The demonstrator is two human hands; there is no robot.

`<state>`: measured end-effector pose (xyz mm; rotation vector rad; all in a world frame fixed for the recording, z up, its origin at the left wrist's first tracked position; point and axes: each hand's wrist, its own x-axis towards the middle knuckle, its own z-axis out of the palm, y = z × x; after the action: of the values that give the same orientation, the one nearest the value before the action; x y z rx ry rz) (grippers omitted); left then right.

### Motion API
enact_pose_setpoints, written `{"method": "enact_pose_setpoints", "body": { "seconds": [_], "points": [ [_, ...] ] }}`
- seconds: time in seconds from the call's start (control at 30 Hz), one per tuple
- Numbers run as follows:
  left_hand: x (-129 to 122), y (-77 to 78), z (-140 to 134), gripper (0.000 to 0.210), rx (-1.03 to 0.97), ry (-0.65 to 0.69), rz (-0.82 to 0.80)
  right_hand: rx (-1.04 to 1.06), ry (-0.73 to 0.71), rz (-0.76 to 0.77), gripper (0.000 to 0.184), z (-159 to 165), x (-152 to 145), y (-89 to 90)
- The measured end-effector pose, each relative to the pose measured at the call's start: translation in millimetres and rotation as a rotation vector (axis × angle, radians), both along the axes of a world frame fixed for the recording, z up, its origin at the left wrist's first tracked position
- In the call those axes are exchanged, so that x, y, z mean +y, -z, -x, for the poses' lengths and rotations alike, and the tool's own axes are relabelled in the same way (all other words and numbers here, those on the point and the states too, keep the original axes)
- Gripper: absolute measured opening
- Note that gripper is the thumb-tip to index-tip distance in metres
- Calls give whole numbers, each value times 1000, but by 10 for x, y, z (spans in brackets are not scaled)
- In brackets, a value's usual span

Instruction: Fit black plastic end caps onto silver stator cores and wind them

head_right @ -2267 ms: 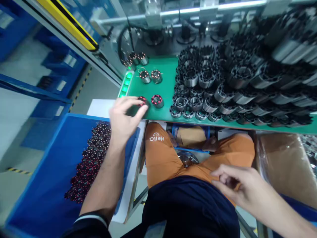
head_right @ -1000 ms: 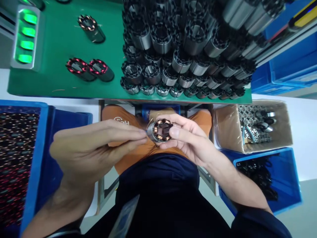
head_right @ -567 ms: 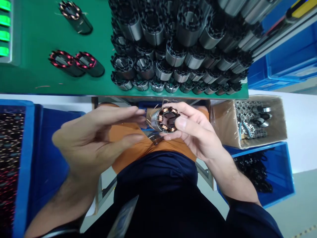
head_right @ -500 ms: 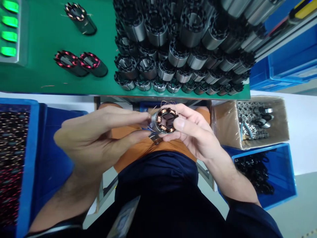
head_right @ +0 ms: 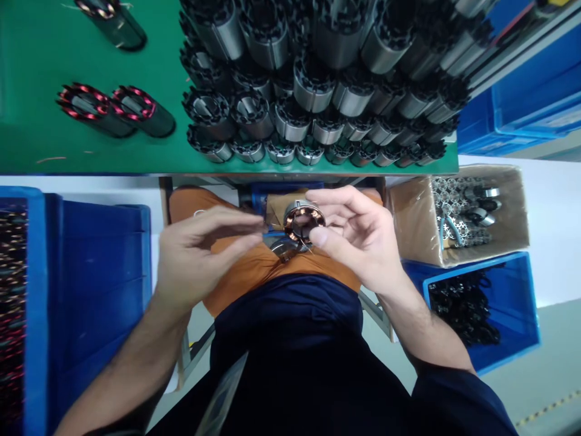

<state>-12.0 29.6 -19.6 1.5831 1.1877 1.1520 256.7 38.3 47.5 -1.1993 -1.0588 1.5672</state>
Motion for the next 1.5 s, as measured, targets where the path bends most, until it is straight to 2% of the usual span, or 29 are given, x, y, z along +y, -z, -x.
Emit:
{"method": "enact_pose_setpoints", "body": {
  "seconds": [0.07,0.1,0.17,0.2,0.3,0.4,0.47,0.57,0.63,0.87,0.97,1.03,1.1,1.17,1.2,1.27,1.33,1.37,1.43,1.5],
  "points": [
    [19,-168,-86,33,-168,-40,-54,-65,-13,-60,39,42,-14,64],
    [32,-237,-136,31,-229,-44,-73,-81,-21,-89,40,61,-14,97],
    [53,-289,-223,13,-311,-31,-32,-85,-31,-131,42,79,-6,155],
    [58,-266,-254,5,-345,-9,28,-75,-39,-141,42,73,-4,176],
    [50,-79,-283,20,-433,35,289,-19,-79,-119,43,10,-17,191],
    [37,50,-236,25,-470,-21,444,-32,-130,-72,46,-46,-47,165],
    [40,24,-192,18,-450,19,419,-72,-162,-63,47,-53,-57,153],
    [65,-81,-153,11,-411,146,300,-89,-188,-87,47,-39,-54,159],
    [83,-116,-147,6,-390,170,235,-93,-198,-107,47,-35,-50,169],
    [77,-78,-143,5,-315,216,170,-168,-195,-120,44,-47,-77,241],
    [27,6,-165,14,-366,277,299,-123,-213,-108,45,-58,-93,286],
    [-14,148,-179,27,-432,316,484,-64,-213,-109,46,-74,-100,300],
    [-46,317,-166,42,-418,272,605,-19,-190,-109,47,-91,-102,297],
    [-65,422,-119,47,-345,132,532,-3,-176,-104,50,-99,-101,289],
    [-72,424,-89,49,-310,59,409,-2,-180,-101,52,-96,-100,288],
    [-89,317,-37,61,-222,-7,91,-1,-203,-96,55,-76,-98,298],
    [-115,115,-21,83,-101,49,-131,9,-236,-90,57,-41,-100,319],
    [-130,10,-29,89,-48,90,-171,5,-249,-85,59,-22,-102,330],
    [-159,-142,-67,85,2,131,-152,-18,-268,-88,62,12,-104,337],
    [-177,-187,-110,77,-7,120,-140,-71,-271,-121,62,35,-103,320]
  ]
}}
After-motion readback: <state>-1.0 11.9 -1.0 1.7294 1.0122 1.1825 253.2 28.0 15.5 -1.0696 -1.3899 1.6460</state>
